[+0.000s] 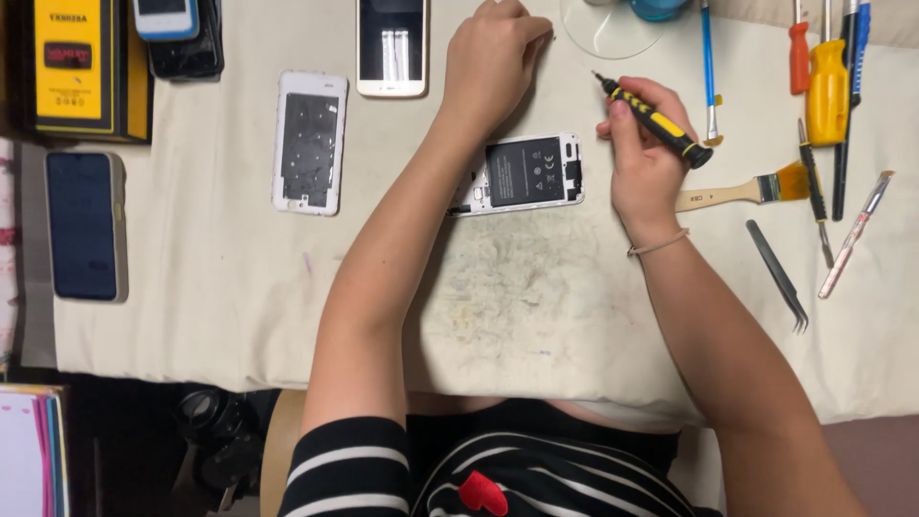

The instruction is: The person uses a screwdriver to remove screws from the back of a white smartphone. They then use a small brush to clean the inside of the phone's casing.

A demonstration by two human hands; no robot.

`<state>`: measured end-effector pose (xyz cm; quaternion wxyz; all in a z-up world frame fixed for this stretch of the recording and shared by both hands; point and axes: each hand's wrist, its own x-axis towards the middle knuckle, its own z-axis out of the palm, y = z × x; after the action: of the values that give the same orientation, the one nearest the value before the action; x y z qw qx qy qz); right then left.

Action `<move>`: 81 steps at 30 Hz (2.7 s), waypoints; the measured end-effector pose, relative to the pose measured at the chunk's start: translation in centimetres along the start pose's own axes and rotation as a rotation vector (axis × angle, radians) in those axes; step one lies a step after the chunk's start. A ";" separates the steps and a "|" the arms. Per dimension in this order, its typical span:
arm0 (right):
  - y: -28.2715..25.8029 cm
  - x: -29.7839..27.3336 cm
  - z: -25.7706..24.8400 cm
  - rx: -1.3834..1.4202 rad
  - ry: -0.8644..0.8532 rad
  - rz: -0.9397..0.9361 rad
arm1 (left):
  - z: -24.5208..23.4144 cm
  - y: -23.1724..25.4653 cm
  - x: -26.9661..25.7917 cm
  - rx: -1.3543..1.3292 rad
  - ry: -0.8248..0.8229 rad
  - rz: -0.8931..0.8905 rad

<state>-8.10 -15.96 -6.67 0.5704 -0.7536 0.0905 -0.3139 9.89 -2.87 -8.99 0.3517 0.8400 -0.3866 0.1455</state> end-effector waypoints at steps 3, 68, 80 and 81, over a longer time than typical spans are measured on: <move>0.1 0.2 0.1 0.007 0.004 0.062 | 0.9 -0.9 1.1 0.099 -0.058 0.141; -0.8 -1.0 0.4 0.264 0.021 -0.144 | -2.3 9.1 -5.7 -1.469 -0.167 -0.847; -0.7 -1.0 0.6 0.168 0.066 -0.215 | -1.7 9.2 -6.0 -1.458 -0.106 -0.804; -0.6 -0.9 0.6 0.167 0.067 -0.216 | -1.7 9.2 -6.0 -1.459 -0.106 -0.803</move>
<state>-8.65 -14.82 -6.53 0.5909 -0.6978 0.0014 -0.4047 -0.96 -2.59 -6.47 0.8139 0.4812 -0.0710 -0.3177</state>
